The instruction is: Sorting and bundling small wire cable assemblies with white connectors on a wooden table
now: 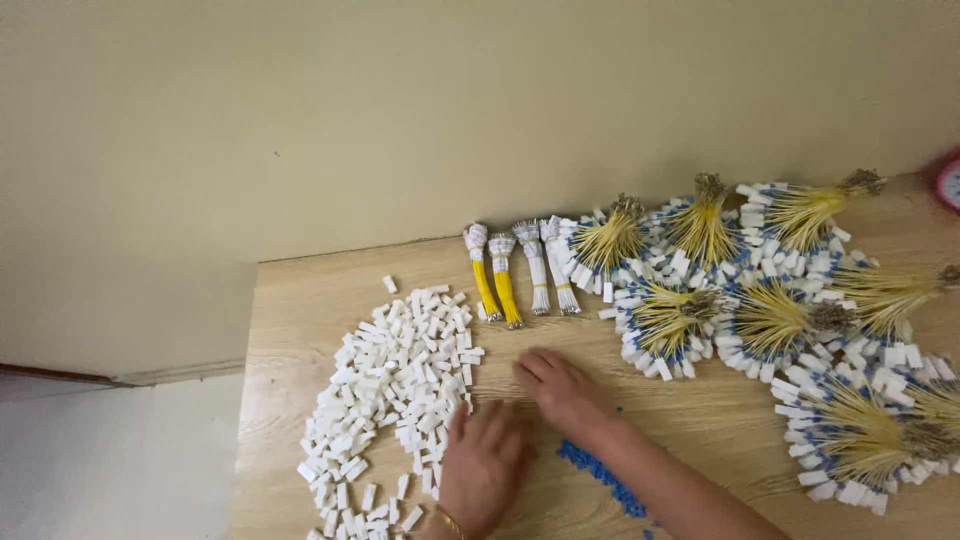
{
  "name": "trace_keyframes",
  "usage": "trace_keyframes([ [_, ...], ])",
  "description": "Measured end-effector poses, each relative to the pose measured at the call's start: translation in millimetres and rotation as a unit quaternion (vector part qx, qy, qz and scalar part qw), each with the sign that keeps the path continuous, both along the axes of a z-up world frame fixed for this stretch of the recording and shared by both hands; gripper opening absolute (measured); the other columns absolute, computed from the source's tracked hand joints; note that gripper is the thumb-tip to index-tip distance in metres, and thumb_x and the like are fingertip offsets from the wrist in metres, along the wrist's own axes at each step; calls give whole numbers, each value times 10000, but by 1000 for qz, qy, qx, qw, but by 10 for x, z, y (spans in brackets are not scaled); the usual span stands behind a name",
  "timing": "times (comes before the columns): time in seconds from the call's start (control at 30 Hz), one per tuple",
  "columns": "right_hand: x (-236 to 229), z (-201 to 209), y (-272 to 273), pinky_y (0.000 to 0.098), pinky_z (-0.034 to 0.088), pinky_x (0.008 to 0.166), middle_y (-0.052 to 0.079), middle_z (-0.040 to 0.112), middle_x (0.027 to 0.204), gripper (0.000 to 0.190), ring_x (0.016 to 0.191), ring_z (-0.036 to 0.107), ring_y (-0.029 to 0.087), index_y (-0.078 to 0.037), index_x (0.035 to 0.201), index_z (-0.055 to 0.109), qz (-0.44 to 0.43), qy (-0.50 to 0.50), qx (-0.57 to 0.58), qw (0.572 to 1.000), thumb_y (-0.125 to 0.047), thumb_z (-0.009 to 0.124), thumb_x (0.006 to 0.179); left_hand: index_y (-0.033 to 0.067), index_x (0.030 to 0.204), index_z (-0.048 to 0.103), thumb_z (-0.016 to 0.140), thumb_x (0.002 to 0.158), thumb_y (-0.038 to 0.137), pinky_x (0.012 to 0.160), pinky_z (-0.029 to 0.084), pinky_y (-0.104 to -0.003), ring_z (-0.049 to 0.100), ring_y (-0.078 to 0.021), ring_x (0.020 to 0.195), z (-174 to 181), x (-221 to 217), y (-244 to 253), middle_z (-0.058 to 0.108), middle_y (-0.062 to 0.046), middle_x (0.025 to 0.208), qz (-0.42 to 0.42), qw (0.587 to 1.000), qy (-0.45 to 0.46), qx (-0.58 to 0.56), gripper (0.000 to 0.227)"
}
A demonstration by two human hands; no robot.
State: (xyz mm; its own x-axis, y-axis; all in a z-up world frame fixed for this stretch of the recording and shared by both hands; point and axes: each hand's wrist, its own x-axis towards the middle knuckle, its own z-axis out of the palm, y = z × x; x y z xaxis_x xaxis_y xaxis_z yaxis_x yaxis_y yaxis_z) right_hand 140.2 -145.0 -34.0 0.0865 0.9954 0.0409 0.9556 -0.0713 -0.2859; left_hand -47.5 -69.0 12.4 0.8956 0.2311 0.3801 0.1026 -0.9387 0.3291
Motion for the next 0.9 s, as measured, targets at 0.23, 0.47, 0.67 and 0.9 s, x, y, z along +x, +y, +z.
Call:
trace_keyframes([
  [0.23, 3, 339, -678, 369, 464, 836, 71, 558, 1075, 269, 1039, 524, 277, -102, 1119, 598, 47, 23, 4, 999, -147, 590, 853, 67, 1081, 633, 605, 805, 92, 1006, 331, -647, 563, -296, 1134, -244, -128, 3, 623, -110, 1158, 7, 999, -29, 29, 278],
  [0.47, -403, 688, -291, 497, 419, 905, 113, 639, 1030, 230, 949, 572, 326, -91, 930, 673, 45, 19, 179, 983, -308, 648, 856, 61, 974, 673, 623, 777, 33, 1047, 356, -578, 608, -292, 1066, -233, -69, 208, 657, -104, 1073, 42, 998, -34, 26, 205],
  [0.67, -457, 651, -474, 446, 439, 912, 136, 604, 987, 165, 994, 560, 338, -48, 847, 627, 52, 0, 190, 980, -211, 653, 842, 132, 943, 648, 562, 803, 140, 996, 361, -526, 585, -280, 979, 65, 214, 267, 642, -67, 1049, 73, 996, -33, 45, 164],
  [0.9, -281, 359, -966, 468, 441, 963, 87, 620, 972, 120, 999, 603, 316, -88, 930, 620, 3, 19, 203, 979, -206, 600, 928, 20, 1035, 674, 580, 785, -21, 675, 506, -464, 616, -354, 794, 82, 1079, 464, 670, -155, 958, 69, 989, -119, -57, 270],
])
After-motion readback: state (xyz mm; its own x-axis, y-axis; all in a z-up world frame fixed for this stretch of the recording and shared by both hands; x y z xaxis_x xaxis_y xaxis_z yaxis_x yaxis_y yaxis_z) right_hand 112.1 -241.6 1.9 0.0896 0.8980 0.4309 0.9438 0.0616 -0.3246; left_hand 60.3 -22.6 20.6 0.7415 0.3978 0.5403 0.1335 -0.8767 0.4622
